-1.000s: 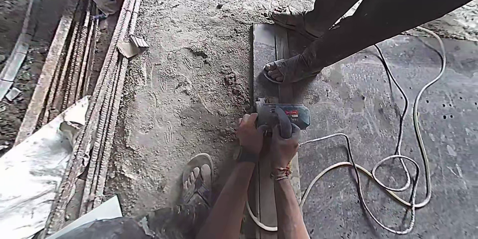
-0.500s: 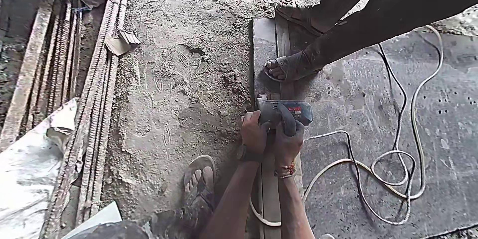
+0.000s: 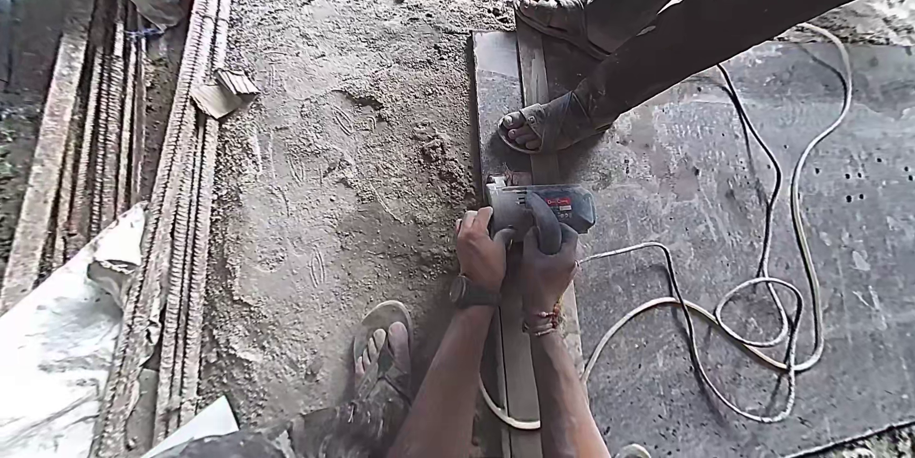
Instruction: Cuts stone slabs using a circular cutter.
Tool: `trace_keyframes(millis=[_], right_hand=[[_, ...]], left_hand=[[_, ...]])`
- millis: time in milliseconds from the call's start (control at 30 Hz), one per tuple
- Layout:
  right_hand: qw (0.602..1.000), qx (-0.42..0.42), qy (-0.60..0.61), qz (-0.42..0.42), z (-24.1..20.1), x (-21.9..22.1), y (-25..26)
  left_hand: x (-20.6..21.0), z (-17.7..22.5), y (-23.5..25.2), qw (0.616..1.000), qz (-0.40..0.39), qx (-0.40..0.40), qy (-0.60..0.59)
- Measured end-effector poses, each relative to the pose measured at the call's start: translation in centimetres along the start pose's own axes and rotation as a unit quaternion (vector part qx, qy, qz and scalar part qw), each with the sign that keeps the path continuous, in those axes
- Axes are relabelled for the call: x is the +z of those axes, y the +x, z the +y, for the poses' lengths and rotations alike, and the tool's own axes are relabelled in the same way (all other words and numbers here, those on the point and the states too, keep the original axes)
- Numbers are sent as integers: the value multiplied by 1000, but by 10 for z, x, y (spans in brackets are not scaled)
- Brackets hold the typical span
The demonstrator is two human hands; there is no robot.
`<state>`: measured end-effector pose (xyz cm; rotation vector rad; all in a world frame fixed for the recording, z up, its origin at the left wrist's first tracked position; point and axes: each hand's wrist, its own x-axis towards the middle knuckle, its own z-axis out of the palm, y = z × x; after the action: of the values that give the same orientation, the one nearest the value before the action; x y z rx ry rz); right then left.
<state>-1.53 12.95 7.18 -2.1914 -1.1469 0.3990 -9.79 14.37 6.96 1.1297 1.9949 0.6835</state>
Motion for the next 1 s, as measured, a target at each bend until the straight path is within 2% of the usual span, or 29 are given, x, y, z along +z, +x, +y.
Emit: trace_keyframes(millis=[1000], right_hand=[[999,-36,0,23,-6,15,16]], left_hand=[[3,8,21,999,9,-39,-2]])
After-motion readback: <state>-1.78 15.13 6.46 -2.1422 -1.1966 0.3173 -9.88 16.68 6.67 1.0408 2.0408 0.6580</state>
